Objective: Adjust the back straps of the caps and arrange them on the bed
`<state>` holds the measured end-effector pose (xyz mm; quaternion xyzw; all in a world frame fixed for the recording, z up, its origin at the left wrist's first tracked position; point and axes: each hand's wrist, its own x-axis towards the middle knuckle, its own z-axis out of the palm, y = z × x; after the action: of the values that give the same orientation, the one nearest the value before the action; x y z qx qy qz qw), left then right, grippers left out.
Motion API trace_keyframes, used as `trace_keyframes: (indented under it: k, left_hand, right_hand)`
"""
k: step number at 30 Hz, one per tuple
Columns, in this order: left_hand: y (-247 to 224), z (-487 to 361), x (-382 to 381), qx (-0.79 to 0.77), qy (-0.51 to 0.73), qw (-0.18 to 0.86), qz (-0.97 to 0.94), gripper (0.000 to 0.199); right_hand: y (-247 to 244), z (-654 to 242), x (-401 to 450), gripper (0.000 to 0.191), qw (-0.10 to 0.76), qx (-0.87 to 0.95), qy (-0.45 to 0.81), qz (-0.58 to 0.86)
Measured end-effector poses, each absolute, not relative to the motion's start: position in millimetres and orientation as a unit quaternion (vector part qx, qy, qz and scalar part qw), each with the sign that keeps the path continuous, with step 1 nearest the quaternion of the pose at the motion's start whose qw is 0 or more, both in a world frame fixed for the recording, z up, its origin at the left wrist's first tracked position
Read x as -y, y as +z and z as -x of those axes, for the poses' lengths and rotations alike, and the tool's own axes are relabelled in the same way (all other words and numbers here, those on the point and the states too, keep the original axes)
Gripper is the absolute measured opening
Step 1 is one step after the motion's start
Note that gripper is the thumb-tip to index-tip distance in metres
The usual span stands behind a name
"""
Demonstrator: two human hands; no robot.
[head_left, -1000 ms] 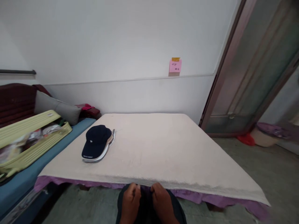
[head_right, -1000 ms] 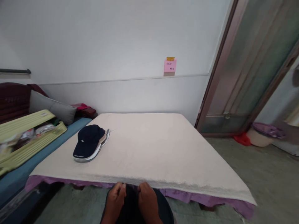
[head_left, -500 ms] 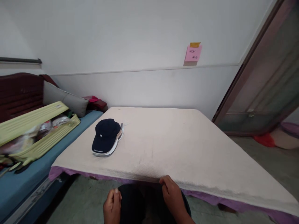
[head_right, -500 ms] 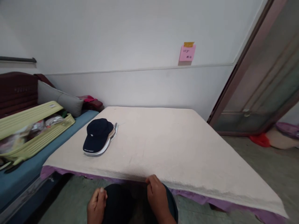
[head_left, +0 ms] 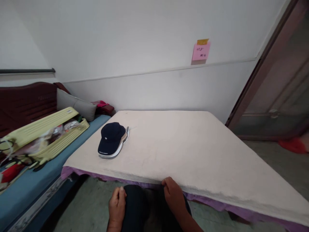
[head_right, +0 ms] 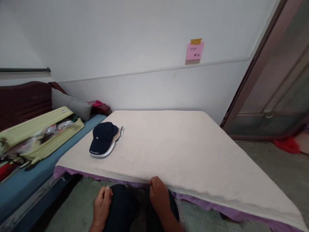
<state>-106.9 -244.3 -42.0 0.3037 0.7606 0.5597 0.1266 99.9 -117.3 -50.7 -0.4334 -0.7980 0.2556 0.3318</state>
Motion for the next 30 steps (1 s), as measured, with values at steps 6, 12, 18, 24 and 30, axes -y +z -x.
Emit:
trace_keyframes:
  k: [6,12,18,24,30]
  left_hand:
    - [-37,64,211,-0.732,0.549,0.151,-0.374,0.039]
    - [-34,41,186,-0.724,0.568,0.167,-0.352,0.034]
    - [-28,40,163,-0.716,0.600,0.208,-0.290,0.029]
    - [-38,87,137,-0.736,0.607,0.219,-0.205,0.020]
    - [-31,184,127,-0.781,0.603,0.142,-0.082,0.028]
  right_hand:
    - [-55,-126,114,0.021,0.381,0.776,0.283,0.415]
    - [-60,-145,110,0.022,0.423,0.752,0.303,0.405]
    - [-64,-154,106,0.021,0.427,0.767,0.285,0.385]
    - [-78,-156,100,0.021,0.440,0.783,0.262,0.353]
    - [-86,-151,97,0.020,0.448,0.778,0.264,0.353]
